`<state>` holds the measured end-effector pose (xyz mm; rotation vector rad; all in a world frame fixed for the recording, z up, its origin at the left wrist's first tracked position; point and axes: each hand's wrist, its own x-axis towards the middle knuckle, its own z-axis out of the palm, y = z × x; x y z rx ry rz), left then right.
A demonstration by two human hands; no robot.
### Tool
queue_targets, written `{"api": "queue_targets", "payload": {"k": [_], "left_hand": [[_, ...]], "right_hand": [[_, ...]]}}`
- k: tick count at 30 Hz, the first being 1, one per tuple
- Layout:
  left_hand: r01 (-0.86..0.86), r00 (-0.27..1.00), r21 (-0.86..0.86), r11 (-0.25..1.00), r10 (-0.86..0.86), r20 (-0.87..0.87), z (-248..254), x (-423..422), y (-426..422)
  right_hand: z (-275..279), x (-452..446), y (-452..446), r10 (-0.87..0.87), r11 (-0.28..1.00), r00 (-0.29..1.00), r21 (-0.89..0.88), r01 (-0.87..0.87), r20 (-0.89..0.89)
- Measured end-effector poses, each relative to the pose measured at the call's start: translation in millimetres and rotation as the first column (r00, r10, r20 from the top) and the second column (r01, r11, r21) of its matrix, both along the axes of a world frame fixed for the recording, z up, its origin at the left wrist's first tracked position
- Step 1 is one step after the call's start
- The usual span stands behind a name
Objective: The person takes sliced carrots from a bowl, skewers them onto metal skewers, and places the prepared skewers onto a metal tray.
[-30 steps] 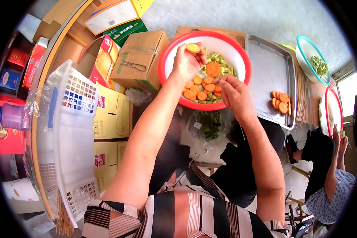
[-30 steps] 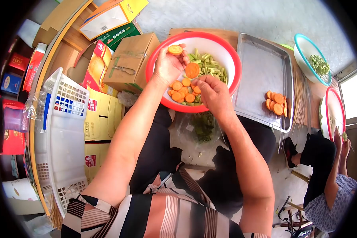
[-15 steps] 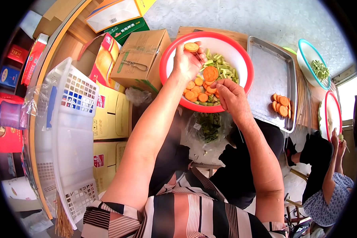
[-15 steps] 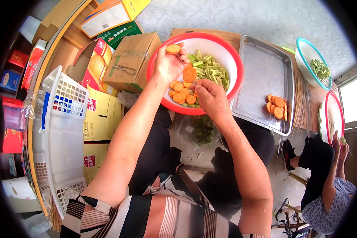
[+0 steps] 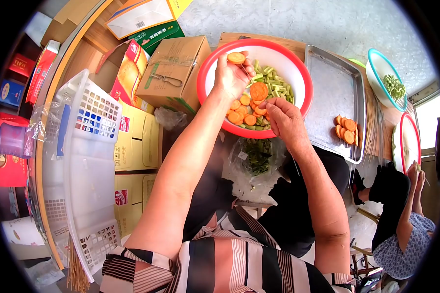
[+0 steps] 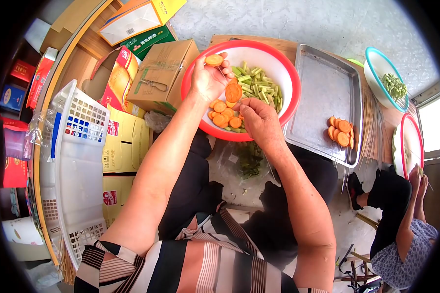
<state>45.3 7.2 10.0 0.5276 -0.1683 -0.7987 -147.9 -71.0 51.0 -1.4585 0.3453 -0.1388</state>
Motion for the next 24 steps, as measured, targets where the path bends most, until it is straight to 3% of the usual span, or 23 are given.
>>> {"api": "queue_targets", "payload": {"k": [14,24], "left_hand": [[0.023,0.997,-0.049,0.999,-0.027,-0.071,0.7,-4.7,-0.9],[-0.047,0.999,-0.017,0.999,0.047,0.009,9.6,-7.7,-0.9]], "right_hand": [[-7.4,3.1,8.2,-0.03,0.999,0.999,-0.023,0.03,0.037],[-10.4,5.3,10.8,-0.031,0.999,0.999,-0.027,0.032,0.039]]}}
